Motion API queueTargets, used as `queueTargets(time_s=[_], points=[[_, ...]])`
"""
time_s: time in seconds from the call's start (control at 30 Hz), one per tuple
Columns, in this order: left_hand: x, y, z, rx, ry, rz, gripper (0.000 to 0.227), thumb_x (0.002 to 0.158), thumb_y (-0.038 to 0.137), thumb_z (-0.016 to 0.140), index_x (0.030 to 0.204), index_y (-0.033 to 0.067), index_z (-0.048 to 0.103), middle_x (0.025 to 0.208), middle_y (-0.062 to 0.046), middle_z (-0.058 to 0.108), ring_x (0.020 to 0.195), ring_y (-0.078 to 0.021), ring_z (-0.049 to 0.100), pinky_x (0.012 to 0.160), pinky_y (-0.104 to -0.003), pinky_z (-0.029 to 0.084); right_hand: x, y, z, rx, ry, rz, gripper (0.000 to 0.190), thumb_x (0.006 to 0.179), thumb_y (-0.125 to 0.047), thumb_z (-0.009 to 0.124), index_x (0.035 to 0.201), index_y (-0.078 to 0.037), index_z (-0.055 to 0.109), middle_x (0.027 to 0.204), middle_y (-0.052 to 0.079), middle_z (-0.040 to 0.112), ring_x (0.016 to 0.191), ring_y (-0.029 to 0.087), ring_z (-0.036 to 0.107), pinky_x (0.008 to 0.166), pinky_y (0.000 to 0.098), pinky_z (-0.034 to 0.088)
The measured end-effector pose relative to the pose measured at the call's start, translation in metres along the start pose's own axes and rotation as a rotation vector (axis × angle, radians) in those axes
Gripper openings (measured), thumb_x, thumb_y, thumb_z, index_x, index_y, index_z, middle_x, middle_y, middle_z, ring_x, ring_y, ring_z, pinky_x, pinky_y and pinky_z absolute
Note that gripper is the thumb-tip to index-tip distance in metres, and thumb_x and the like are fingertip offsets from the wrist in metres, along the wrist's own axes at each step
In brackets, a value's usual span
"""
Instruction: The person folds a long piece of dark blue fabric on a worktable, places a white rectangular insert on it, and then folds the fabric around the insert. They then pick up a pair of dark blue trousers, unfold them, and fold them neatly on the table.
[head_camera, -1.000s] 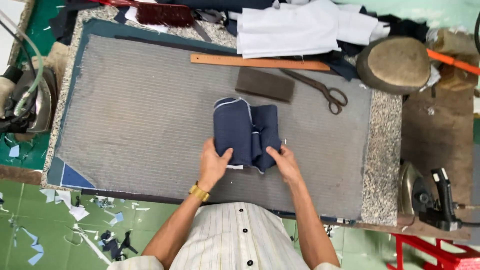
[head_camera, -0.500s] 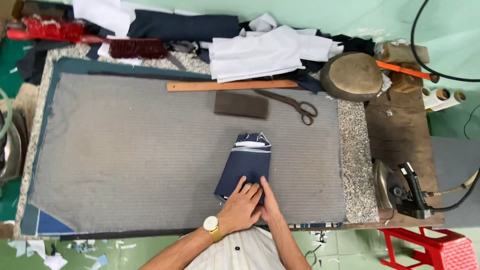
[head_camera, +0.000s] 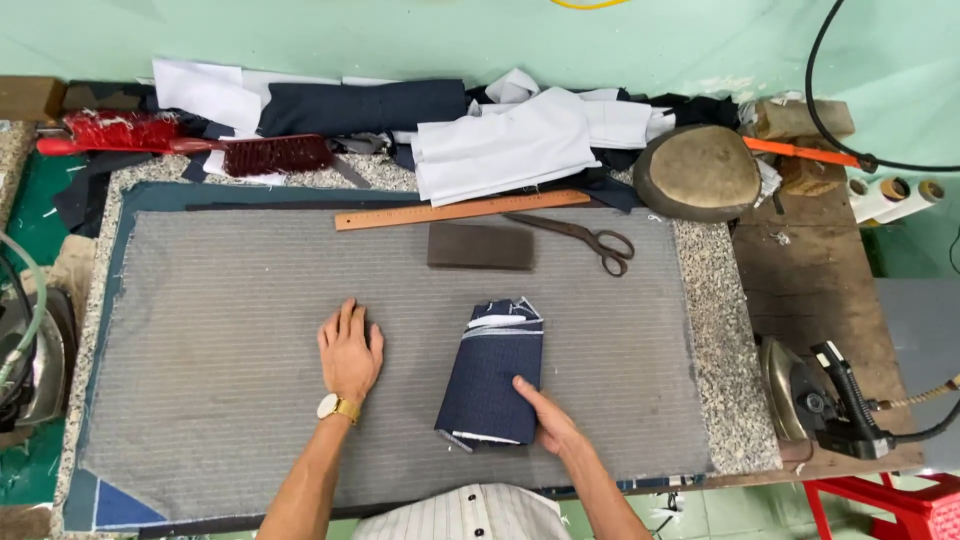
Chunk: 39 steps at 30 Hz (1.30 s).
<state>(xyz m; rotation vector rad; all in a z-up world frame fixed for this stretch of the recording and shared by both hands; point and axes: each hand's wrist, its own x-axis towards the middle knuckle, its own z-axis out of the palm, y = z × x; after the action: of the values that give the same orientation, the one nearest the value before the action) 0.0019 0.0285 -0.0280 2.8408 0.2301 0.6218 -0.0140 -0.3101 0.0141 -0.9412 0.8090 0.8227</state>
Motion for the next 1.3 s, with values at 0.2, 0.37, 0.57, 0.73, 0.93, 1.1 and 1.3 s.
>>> queueTargets(time_s=[0.2, 0.37, 0.57, 0.73, 0.93, 1.1, 1.3], points=[[0.001, 0.000, 0.004, 0.011, -0.032, -0.057, 0.041, 0.098, 0.033, 0.051, 0.125, 0.0072, 0.067, 0.143, -0.007, 0.061, 0.123, -0.0295, 0.054, 0.107, -0.045, 0.040, 0.007, -0.034, 0.012, -0.131, -0.049, -0.056, 0.083, 0.074, -0.027, 0.076, 0.146, 0.006, 0.051, 0.143, 0.024, 0.062, 0.130, 0.031, 0.060, 0.116, 0.0434, 0.046], [-0.002, -0.005, 0.017, 0.126, -0.019, -0.082, 0.035, 0.092, 0.035, 0.059, 0.123, 0.0191, 0.065, 0.140, -0.001, 0.062, 0.123, -0.0205, 0.057, 0.108, -0.041, 0.040, 0.062, -0.124, 0.032, -0.054, -0.031, -0.405, 0.095, 0.092, -0.054, 0.071, 0.160, -0.002, 0.029, 0.164, 0.031, 0.025, 0.150, 0.043, 0.029, 0.120, 0.0574, 0.029], [-0.002, -0.006, 0.020, 0.108, -0.045, -0.112, 0.038, 0.091, 0.036, 0.058, 0.125, 0.0188, 0.064, 0.141, -0.001, 0.061, 0.123, -0.0214, 0.056, 0.109, -0.042, 0.039, 0.092, -0.262, 0.117, 0.312, -0.357, -0.795, 0.069, 0.098, -0.042, 0.079, 0.150, -0.006, 0.050, 0.154, 0.020, 0.050, 0.142, 0.031, 0.052, 0.119, 0.0493, 0.043], [0.001, -0.005, 0.015, 0.102, -0.064, -0.124, 0.037, 0.092, 0.035, 0.057, 0.125, 0.0189, 0.063, 0.142, 0.000, 0.059, 0.125, -0.0207, 0.054, 0.110, -0.042, 0.037, 0.164, -0.310, 0.135, 0.370, -0.330, -0.622, 0.085, 0.089, -0.044, 0.086, 0.145, 0.004, 0.044, 0.149, 0.026, 0.046, 0.139, 0.040, 0.050, 0.115, 0.0533, 0.050], [0.003, -0.006, 0.015, 0.093, -0.082, -0.126, 0.037, 0.093, 0.035, 0.056, 0.125, 0.0192, 0.062, 0.142, -0.001, 0.059, 0.126, -0.0201, 0.054, 0.110, -0.042, 0.037, 0.220, -0.305, 0.148, -0.431, 0.054, -0.758, 0.066, 0.100, -0.033, 0.074, 0.145, 0.005, 0.045, 0.140, 0.029, 0.052, 0.124, 0.043, 0.062, 0.099, 0.0536, 0.059], [0.004, -0.007, 0.013, 0.095, -0.120, -0.131, 0.038, 0.093, 0.036, 0.054, 0.127, 0.0195, 0.061, 0.144, -0.001, 0.057, 0.127, -0.0196, 0.052, 0.110, -0.042, 0.036, 0.193, -0.284, 0.178, -0.630, 0.087, -0.811, 0.078, 0.101, -0.027, 0.071, 0.160, -0.001, 0.026, 0.157, 0.034, 0.034, 0.143, 0.045, 0.041, 0.110, 0.0491, 0.050], [0.005, -0.007, 0.016, 0.087, -0.139, -0.147, 0.039, 0.094, 0.036, 0.053, 0.128, 0.0192, 0.061, 0.145, -0.002, 0.056, 0.128, -0.0196, 0.052, 0.111, -0.043, 0.036, 0.256, -0.299, 0.163, -1.217, 0.532, -1.295, 0.049, 0.085, -0.047, 0.082, 0.121, -0.016, 0.071, 0.099, 0.004, 0.064, 0.097, 0.027, 0.066, 0.091, 0.0438, 0.054]])
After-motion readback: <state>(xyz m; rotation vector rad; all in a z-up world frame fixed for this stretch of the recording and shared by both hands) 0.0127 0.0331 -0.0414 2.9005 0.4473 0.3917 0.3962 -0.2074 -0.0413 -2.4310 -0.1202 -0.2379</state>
